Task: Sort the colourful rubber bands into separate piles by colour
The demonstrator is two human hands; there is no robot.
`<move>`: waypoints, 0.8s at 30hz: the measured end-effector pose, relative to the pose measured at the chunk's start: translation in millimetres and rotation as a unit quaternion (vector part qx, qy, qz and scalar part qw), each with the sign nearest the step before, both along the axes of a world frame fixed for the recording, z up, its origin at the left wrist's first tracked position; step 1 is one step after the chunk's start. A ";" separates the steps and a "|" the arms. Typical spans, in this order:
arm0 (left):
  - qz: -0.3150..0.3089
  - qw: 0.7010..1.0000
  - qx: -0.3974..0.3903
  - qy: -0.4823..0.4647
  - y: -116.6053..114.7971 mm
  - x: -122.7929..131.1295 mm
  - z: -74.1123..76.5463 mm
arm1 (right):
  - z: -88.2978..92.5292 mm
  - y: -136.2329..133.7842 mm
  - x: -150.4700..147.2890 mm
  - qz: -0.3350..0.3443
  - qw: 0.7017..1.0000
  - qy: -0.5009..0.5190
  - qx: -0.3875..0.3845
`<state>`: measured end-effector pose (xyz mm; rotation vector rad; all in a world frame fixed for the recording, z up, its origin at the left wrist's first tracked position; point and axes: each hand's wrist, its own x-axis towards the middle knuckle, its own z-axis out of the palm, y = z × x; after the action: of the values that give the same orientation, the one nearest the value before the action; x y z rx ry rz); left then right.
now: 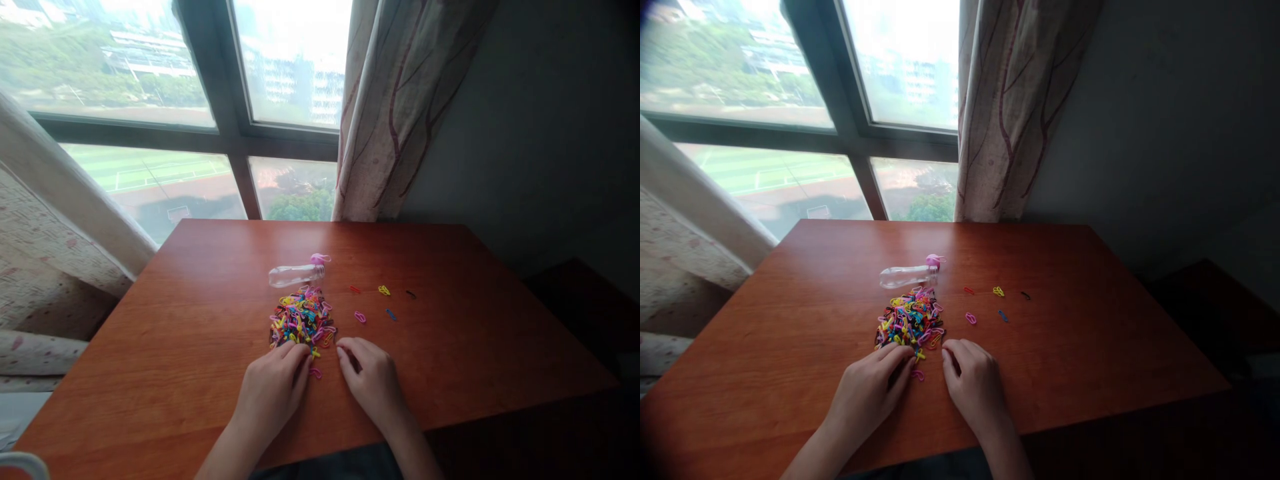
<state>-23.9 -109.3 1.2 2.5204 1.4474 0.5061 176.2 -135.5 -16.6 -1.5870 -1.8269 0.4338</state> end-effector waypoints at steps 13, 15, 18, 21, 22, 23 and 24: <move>0.003 0.998 0.011 -0.056 -2.5 -1.3 -3.5 | -1.3 1.5 0.5 -0.001 1.000 -0.004 0.009; 0.000 0.997 0.011 -0.079 -3.8 -3.8 -2.9 | -1.0 1.5 0.4 -0.002 1.000 -0.006 0.009; -0.014 0.995 0.014 -0.100 0.4 -2.0 3.9 | -0.4 1.1 -0.4 0.000 1.000 -0.013 0.010; -0.066 0.994 0.011 -0.084 16.8 13.2 19.7 | -0.6 -1.0 -1.9 0.006 0.999 -0.033 0.018; -0.092 0.993 0.006 -0.072 24.7 21.8 26.1 | -0.8 -2.2 -2.6 0.006 0.999 -0.042 0.021; -0.113 0.992 0.003 -0.055 33.4 32.1 32.5 | -0.9 -3.6 -3.3 0.004 0.998 -0.050 0.023; -0.128 0.991 -0.001 -0.029 42.3 43.6 38.4 | -1.0 -4.9 -4.0 0.001 0.998 -0.058 0.024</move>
<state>19.7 -66.9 39.6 2.6143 1.0834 0.5263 172.2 -140.5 -17.6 -1.6071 -1.9104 0.3027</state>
